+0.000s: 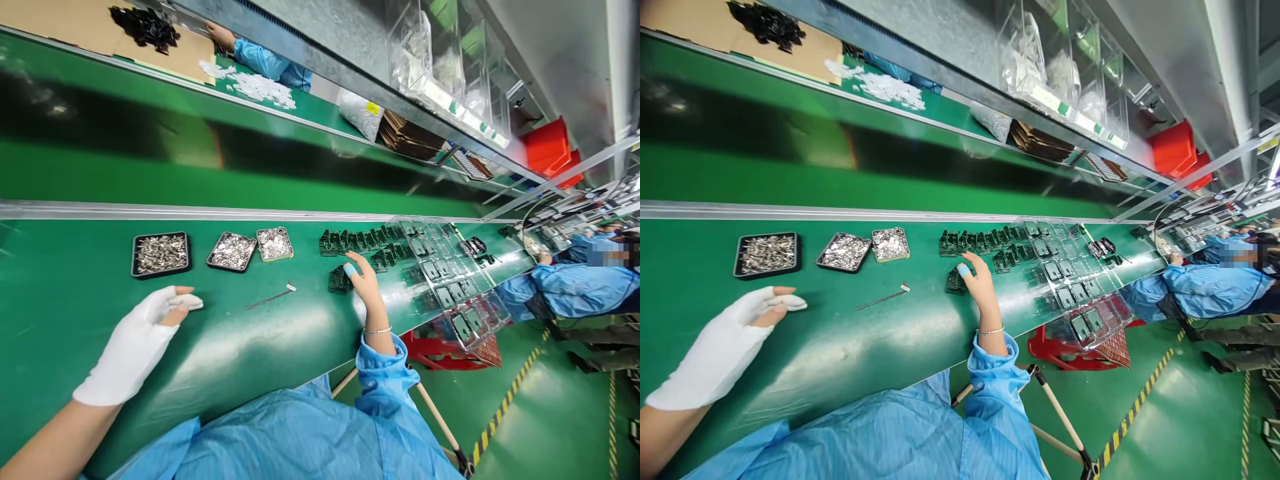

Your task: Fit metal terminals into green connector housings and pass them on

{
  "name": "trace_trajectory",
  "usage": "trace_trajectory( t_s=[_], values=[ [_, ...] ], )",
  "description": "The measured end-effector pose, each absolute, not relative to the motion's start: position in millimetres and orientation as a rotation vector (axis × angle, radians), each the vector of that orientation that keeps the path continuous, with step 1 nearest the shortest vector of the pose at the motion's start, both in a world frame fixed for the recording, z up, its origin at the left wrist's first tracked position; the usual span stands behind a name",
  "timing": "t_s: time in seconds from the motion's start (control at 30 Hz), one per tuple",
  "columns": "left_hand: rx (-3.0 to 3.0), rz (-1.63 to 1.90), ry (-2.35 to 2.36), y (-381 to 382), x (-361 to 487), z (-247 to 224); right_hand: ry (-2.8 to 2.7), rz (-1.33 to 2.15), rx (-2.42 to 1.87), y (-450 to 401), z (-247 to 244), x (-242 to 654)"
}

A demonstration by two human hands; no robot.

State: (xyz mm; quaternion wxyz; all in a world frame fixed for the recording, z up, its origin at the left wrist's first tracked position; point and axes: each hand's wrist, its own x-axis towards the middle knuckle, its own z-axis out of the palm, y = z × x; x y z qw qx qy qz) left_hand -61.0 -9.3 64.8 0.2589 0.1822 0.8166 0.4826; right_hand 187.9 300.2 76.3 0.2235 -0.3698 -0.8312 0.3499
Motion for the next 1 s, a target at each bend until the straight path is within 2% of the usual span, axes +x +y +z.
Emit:
trace_trajectory(
  t_s=[0.17, 0.43, 0.5, 0.63, 0.77, 0.9, 1.0],
  values=[
    [0.517, 1.300, 2.211, -11, -60, 63, -2.682, 0.628, -0.664, 286, 67, 191],
    [0.589, 1.293, 2.186, -8, -54, 67, -2.743, 0.191, -0.733, 315, 81, 198],
    [0.605, 1.292, 2.178, -7, -53, 69, -2.724, 0.242, -0.699, 301, 81, 181],
    [0.631, 1.291, 2.164, -7, -53, 69, -2.887, 0.617, -0.498, 253, 64, 135],
    [0.638, 1.254, 2.183, -10, -54, 67, -2.943, 0.722, -0.488, 231, 48, 111],
    [0.706, 1.222, 2.197, -11, -56, 61, -2.898, 0.777, -0.456, 235, 61, 113],
    [0.773, 1.188, 2.211, -9, -57, 55, -2.656, 0.807, -0.457, 241, 83, 107]
  ],
)
